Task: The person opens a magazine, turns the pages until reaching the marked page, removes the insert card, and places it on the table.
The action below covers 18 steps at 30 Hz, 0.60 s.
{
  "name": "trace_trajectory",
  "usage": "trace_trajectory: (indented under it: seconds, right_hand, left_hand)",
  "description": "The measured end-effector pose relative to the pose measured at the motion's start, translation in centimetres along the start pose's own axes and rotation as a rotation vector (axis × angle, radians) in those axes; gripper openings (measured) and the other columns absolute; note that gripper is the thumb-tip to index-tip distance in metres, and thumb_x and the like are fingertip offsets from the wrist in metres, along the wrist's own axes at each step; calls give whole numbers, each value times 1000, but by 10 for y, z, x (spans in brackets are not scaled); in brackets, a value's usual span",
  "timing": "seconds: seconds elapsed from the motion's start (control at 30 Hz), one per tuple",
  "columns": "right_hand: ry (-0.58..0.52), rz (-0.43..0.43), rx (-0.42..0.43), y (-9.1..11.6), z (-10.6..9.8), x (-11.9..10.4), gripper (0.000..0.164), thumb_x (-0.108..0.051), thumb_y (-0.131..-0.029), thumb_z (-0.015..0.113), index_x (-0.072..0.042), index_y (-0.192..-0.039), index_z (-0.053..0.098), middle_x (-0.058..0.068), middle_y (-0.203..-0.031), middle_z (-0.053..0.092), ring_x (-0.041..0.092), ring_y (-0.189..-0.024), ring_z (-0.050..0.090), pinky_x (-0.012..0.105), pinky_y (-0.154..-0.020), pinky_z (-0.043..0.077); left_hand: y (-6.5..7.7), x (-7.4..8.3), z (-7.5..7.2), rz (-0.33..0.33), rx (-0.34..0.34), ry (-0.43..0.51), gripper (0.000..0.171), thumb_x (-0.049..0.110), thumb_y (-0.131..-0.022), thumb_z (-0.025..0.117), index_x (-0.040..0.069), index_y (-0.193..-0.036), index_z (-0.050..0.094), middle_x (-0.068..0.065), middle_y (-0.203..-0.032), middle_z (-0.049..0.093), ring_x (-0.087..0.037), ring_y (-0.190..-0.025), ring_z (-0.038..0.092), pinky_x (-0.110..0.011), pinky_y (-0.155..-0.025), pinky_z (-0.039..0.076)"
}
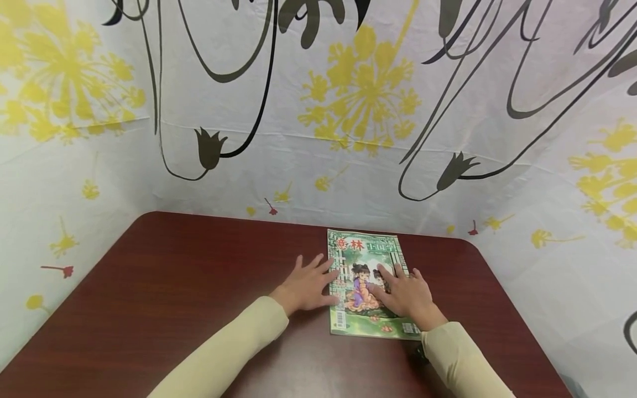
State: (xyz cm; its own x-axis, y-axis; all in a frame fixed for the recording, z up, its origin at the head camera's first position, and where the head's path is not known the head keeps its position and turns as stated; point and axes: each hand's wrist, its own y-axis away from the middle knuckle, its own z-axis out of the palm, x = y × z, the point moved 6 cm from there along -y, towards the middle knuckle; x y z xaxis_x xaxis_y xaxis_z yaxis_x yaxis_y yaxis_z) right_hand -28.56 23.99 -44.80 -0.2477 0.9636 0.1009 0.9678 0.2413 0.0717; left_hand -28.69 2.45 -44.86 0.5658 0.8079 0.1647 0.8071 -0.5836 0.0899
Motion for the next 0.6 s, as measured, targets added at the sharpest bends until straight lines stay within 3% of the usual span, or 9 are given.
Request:
trace_trajectory:
  seconds: [0.6]
  right_hand:
    - [50,-99,31,-6,-2,-21,73,-65,-99,36,-16,-153,41,25,-148,45,41,-130,50,59,-111,29]
  left_hand:
    - [20,-24,-4,-21,-4,26,70,61,-93,55,24,-151,44,-4,-159,36,-31,-150,21,-69,-113,13]
